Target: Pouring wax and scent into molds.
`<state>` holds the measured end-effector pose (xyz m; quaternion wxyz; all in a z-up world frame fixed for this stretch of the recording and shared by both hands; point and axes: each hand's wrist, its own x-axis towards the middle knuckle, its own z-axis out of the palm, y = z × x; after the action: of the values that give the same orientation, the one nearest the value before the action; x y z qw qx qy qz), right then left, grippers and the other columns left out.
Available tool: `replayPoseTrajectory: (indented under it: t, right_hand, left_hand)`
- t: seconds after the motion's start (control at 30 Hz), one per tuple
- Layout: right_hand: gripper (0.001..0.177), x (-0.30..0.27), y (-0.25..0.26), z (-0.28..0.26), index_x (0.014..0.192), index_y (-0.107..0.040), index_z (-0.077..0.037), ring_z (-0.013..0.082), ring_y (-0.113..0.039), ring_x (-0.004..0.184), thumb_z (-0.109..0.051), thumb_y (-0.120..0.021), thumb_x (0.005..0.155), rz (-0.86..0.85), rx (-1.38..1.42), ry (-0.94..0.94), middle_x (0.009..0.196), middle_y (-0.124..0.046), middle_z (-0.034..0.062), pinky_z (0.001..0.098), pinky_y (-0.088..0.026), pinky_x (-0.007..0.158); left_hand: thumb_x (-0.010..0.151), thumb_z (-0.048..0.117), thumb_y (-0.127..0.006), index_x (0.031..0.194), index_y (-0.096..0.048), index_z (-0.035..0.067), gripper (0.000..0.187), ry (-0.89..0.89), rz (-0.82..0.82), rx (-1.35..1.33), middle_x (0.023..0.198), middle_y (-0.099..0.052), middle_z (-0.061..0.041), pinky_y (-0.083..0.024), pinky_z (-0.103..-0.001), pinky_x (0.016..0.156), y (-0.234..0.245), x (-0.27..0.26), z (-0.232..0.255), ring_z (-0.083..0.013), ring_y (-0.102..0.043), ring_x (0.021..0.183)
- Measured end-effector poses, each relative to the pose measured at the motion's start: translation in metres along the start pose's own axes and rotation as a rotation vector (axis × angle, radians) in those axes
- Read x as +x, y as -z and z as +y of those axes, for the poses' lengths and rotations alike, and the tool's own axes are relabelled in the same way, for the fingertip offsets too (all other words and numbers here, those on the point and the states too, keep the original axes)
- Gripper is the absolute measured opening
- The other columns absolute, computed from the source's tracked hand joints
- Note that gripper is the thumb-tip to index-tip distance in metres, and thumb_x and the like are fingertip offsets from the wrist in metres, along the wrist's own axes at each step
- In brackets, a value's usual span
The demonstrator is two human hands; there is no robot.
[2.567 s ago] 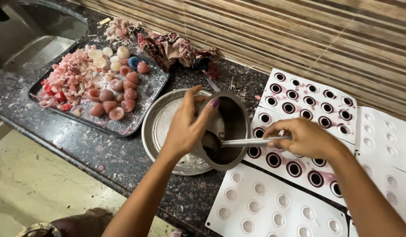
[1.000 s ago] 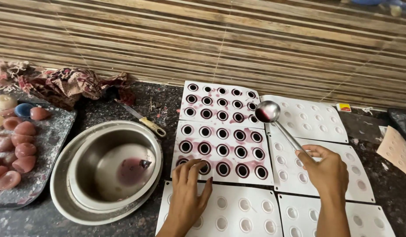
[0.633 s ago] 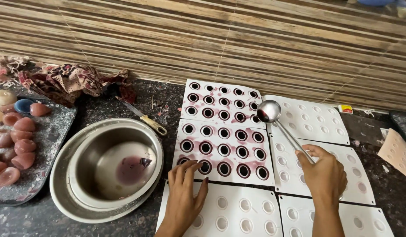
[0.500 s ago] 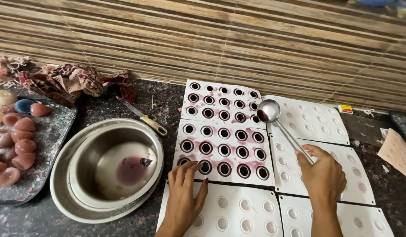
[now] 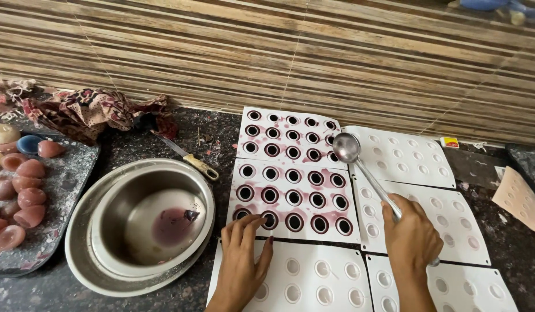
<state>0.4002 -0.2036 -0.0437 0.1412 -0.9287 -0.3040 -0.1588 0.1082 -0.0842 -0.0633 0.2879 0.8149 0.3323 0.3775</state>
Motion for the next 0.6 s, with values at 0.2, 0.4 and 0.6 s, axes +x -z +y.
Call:
replayPoseTrajectory:
  t: [0.2, 0.4, 0.6]
  right_hand:
    - [0.026, -0.010, -0.008, 0.002, 0.120, -0.077, -0.027, 0.0298, -0.070, 0.076, -0.037, -0.072, 0.096, 0.087, -0.024, 0.062, 0.107, -0.075, -0.0015, 0.0432, -0.052, 0.063]
    - [0.021, -0.014, -0.018, 0.011, 0.118, -0.078, -0.025, 0.0246, -0.070, 0.079, -0.032, -0.075, 0.098, 0.212, -0.012, 0.154, 0.106, -0.076, -0.0032, 0.0377, -0.052, 0.067]
    - [0.015, -0.013, -0.037, 0.036, 0.115, -0.079, -0.022, 0.0249, -0.070, 0.084, -0.028, -0.080, 0.101, 0.200, 0.102, 0.246, 0.105, -0.075, 0.0000, 0.0386, -0.052, 0.072]
  left_hand:
    - [0.080, 0.006, -0.075, 0.125, -0.059, 0.001, 0.048, -0.027, 0.016, 0.007, 0.127, -0.060, -0.016, -0.040, -0.049, 0.101, 0.005, -0.001, 0.009, -0.0392, -0.050, 0.117]
    - [0.080, 0.007, -0.076, 0.122, -0.063, 0.004, 0.044, -0.072, 0.117, 0.027, 0.125, -0.062, -0.014, -0.043, -0.045, 0.099, 0.056, 0.002, 0.027, -0.0349, -0.055, 0.117]
    - [0.095, 0.009, -0.071, 0.124, -0.062, 0.003, 0.031, 0.088, 0.484, 0.361, 0.117, -0.065, -0.015, -0.044, -0.045, 0.100, 0.145, 0.004, -0.001, -0.0312, -0.058, 0.109]
